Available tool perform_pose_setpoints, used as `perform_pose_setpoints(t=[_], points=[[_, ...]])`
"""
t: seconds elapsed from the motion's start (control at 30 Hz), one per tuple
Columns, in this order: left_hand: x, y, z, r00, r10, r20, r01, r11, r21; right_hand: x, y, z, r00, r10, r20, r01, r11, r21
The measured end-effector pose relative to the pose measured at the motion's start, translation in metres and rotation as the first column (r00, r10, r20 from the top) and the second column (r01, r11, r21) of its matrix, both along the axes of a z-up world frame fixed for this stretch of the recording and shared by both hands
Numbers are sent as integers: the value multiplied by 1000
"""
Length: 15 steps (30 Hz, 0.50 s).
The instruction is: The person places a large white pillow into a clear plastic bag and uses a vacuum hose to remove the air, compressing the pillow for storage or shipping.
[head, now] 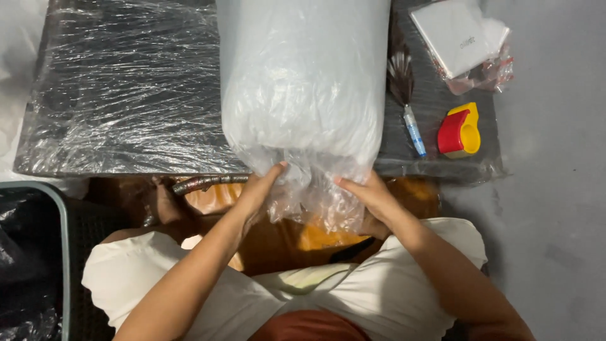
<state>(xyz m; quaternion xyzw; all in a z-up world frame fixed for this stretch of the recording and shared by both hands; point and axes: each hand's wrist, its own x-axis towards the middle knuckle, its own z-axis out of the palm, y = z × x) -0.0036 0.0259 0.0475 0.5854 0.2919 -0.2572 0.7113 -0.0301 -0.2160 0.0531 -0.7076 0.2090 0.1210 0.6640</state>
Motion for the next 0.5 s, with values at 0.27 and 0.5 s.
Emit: perform_pose_setpoints(t=[0.27,0.5], points=[[-2,-29,21,995,65,77,-69,996,55,11,30,-24,996,-80,32,77,992,99],[0,-49,116,997,1,-77,-7,996,-88,20,44,-41,982,158,-104,-169,981,-100]])
